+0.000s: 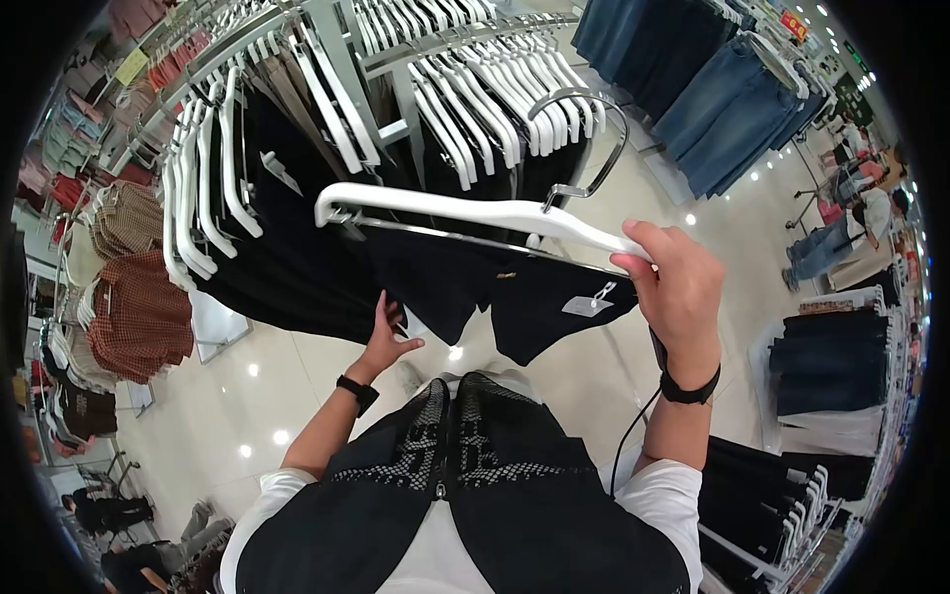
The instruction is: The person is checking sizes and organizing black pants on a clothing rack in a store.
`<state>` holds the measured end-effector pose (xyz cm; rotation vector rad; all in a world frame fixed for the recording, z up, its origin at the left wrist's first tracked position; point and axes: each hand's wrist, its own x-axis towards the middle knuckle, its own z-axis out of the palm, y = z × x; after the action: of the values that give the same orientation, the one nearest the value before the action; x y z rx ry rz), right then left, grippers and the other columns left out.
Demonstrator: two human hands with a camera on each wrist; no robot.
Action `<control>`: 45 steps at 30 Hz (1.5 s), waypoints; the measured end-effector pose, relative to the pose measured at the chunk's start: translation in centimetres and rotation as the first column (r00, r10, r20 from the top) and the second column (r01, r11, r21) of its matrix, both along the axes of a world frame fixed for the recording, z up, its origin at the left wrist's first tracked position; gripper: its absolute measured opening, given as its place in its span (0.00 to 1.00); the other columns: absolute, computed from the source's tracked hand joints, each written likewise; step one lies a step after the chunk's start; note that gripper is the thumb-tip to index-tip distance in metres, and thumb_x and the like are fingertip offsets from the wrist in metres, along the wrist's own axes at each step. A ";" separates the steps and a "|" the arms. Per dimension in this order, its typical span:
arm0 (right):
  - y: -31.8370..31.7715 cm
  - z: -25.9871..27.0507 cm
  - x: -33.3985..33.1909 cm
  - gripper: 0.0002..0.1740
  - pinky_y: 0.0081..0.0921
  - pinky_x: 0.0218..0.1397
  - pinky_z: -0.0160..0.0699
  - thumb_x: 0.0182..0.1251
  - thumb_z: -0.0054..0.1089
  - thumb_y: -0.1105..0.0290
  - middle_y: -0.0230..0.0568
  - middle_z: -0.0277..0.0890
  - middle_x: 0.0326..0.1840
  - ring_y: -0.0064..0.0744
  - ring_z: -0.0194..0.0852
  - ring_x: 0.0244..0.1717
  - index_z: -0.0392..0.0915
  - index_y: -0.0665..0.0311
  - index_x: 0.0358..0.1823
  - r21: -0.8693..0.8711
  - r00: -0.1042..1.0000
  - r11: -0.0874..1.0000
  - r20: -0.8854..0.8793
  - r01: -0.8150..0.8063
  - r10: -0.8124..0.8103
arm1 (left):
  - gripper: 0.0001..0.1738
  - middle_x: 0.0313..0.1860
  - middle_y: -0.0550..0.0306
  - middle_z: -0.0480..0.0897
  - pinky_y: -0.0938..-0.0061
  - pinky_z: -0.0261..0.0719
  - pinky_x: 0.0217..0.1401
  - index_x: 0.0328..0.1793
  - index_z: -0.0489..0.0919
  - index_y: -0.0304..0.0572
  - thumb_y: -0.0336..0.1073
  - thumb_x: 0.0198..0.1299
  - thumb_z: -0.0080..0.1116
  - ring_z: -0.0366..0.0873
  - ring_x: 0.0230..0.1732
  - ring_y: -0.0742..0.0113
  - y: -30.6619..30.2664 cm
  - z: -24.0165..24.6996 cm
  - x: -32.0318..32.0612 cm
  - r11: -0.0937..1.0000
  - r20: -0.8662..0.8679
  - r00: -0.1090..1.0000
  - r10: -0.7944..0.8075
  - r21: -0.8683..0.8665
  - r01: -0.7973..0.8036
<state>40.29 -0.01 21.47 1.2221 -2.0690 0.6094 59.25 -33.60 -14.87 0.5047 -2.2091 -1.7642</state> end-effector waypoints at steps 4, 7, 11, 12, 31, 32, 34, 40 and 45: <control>1.1 0.8 -1.8 0.21 0.29 0.24 0.67 0.57 0.75 0.73 0.42 0.79 0.28 0.34 0.73 0.21 0.76 0.63 0.50 -0.134 0.970 0.967 0.083 -0.218 0.230 | 0.41 0.52 0.51 0.81 0.68 0.82 0.51 0.66 0.75 0.36 0.45 0.49 0.81 0.82 0.44 0.64 2.8 2.0 -2.7 0.915 0.006 0.932 -0.362 -0.188 0.356; 0.0 1.2 -3.1 0.20 0.25 0.25 0.66 0.61 0.72 0.74 0.41 0.79 0.28 0.29 0.71 0.22 0.76 0.64 0.53 -0.273 0.915 0.918 0.205 -0.288 0.348 | 0.28 0.44 0.57 0.85 0.69 0.78 0.56 0.56 0.82 0.36 0.45 0.55 0.77 0.80 0.49 0.65 6.5 5.4 -3.4 0.896 0.254 0.860 -0.443 0.116 0.428; -2.3 0.6 -5.1 0.17 0.22 0.26 0.63 0.69 0.65 0.74 0.37 0.73 0.24 0.25 0.64 0.21 0.76 0.63 0.58 -0.248 0.823 0.928 0.437 -0.277 0.362 | 0.33 0.59 0.55 0.83 0.68 0.72 0.69 0.66 0.77 0.36 0.50 0.62 0.68 0.79 0.58 0.62 10.0 4.3 -4.8 0.906 0.315 0.852 -0.418 0.207 0.368; -2.5 0.0 -5.4 0.17 0.22 0.26 0.63 0.68 0.65 0.74 0.37 0.73 0.24 0.25 0.64 0.21 0.76 0.62 0.57 -0.240 0.828 0.933 0.437 -0.270 0.352 | 0.32 0.59 0.54 0.83 0.68 0.73 0.69 0.66 0.77 0.35 0.47 0.61 0.67 0.80 0.58 0.62 10.1 3.9 -4.5 0.904 0.328 0.855 -0.401 0.295 0.310; -3.7 -8.1 -5.6 0.20 0.19 0.24 0.64 0.66 0.69 0.74 0.36 0.74 0.24 0.23 0.65 0.20 0.77 0.64 0.57 -0.228 0.866 0.949 0.403 -0.218 0.295 | 0.37 0.67 0.45 0.76 0.67 0.74 0.70 0.74 0.65 0.26 0.35 0.63 0.65 0.76 0.66 0.59 6.0 12.6 8.0 0.643 0.177 0.982 -0.071 0.761 -0.090; -3.7 -8.1 -5.4 0.20 0.19 0.24 0.64 0.66 0.69 0.74 0.36 0.74 0.24 0.23 0.65 0.20 0.77 0.64 0.57 -0.223 0.866 0.951 0.406 -0.216 0.292 | 0.36 0.67 0.46 0.76 0.67 0.75 0.70 0.74 0.65 0.26 0.34 0.62 0.64 0.76 0.65 0.59 5.7 13.3 7.8 0.634 0.184 0.981 -0.063 0.767 -0.103; -3.8 -8.3 -4.8 0.20 0.18 0.24 0.64 0.66 0.69 0.75 0.36 0.74 0.24 0.23 0.65 0.20 0.76 0.64 0.58 -0.241 0.869 0.947 0.397 -0.212 0.295 | 0.35 0.66 0.46 0.77 0.67 0.75 0.69 0.74 0.65 0.27 0.32 0.62 0.63 0.77 0.64 0.59 4.8 14.4 7.7 0.613 0.195 0.980 -0.043 0.780 -0.129; -5.9 -7.9 -1.6 0.20 0.18 0.26 0.66 0.67 0.68 0.77 0.35 0.74 0.24 0.23 0.66 0.22 0.75 0.64 0.59 -0.238 0.890 0.955 0.376 -0.176 0.258 | 0.30 0.63 0.47 0.79 0.69 0.75 0.68 0.72 0.68 0.27 0.27 0.62 0.58 0.79 0.61 0.59 -1.9 14.2 8.7 0.748 0.251 0.949 -0.190 0.664 -0.026; -8.1 -7.4 2.2 0.20 0.20 0.26 0.68 0.66 0.68 0.77 0.37 0.75 0.24 0.24 0.69 0.21 0.76 0.63 0.59 -0.210 0.917 0.975 0.370 -0.070 0.146 | 0.37 0.69 0.46 0.76 0.67 0.72 0.71 0.76 0.63 0.28 0.30 0.64 0.65 0.75 0.67 0.57 -2.9 13.3 9.4 0.815 0.280 0.952 -0.126 0.577 -0.062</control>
<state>42.51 -8.12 14.04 1.1800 -2.1986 1.1546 68.69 -36.51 -1.61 0.9305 -1.8075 -2.5370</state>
